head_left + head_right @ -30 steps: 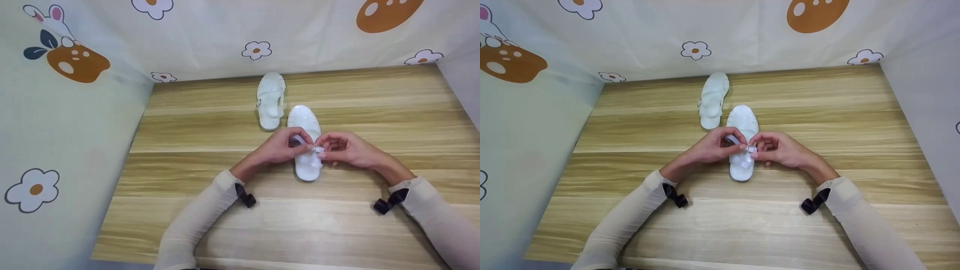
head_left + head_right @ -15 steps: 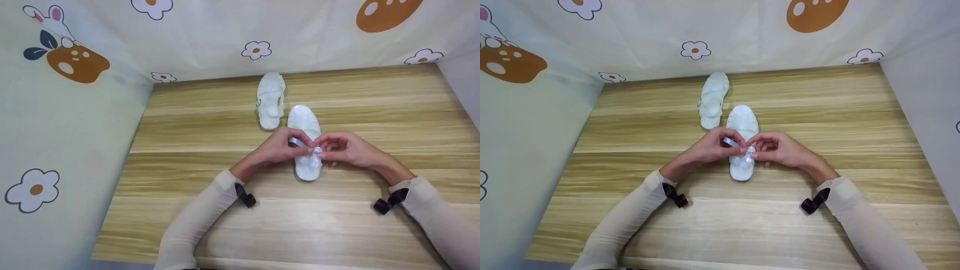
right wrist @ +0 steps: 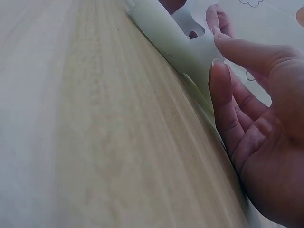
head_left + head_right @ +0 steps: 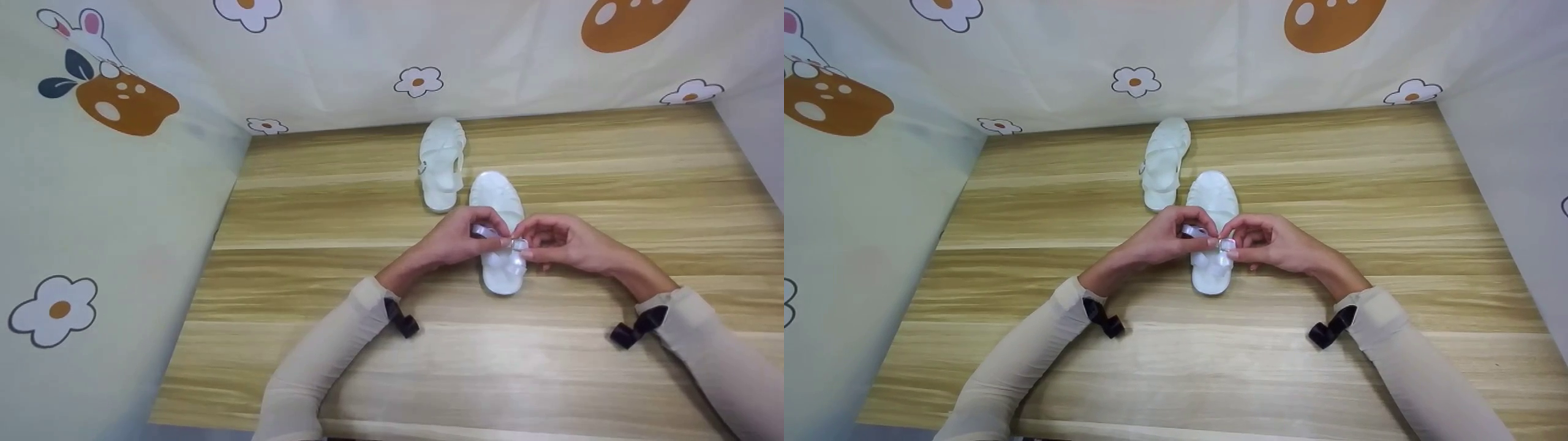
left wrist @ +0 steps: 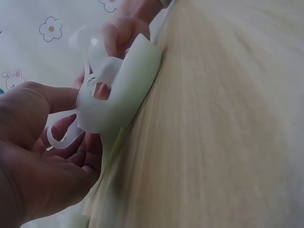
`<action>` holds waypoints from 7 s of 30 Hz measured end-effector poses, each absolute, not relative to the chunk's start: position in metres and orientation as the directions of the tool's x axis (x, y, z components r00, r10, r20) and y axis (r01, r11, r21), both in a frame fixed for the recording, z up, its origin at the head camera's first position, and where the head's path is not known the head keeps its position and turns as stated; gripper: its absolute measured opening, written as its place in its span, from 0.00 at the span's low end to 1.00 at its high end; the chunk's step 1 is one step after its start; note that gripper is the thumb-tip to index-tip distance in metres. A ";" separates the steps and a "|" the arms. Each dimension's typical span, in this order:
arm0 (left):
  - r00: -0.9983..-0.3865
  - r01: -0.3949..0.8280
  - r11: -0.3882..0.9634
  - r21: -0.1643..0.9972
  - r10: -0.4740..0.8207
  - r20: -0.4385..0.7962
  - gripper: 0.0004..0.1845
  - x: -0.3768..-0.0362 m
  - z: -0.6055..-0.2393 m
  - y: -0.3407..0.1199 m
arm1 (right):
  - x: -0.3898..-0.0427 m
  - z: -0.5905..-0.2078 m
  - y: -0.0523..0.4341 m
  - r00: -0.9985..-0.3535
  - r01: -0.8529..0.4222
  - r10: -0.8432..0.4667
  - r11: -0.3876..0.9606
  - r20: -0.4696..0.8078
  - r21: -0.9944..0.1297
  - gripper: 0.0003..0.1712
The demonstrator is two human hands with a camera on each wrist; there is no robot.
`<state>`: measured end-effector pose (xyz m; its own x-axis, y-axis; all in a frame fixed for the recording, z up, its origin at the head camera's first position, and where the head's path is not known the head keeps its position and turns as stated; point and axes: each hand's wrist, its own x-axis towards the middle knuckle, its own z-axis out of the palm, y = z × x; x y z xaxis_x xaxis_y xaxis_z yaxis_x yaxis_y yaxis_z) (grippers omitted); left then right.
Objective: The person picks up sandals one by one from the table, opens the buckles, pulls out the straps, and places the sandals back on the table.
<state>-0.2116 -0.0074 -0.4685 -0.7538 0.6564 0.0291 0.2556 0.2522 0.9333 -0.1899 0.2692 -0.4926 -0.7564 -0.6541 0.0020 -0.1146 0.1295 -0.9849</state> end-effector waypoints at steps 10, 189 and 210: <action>-0.738 0.374 0.307 0.875 0.671 0.080 0.07 -0.210 -0.468 -0.007 | -0.189 -0.493 0.267 -0.748 -0.114 -0.664 0.105 0.015 -0.988 0.19; -0.970 0.211 0.438 0.874 0.202 0.133 0.20 -0.259 -0.474 0.049 | -0.261 -0.483 0.220 -0.989 -0.142 -0.072 0.311 0.126 -0.940 0.18; -0.929 0.302 0.427 0.852 0.333 0.162 0.23 -0.244 -0.443 0.034 | -0.256 -0.466 0.224 -0.995 -0.089 0.017 0.357 0.101 -0.930 0.16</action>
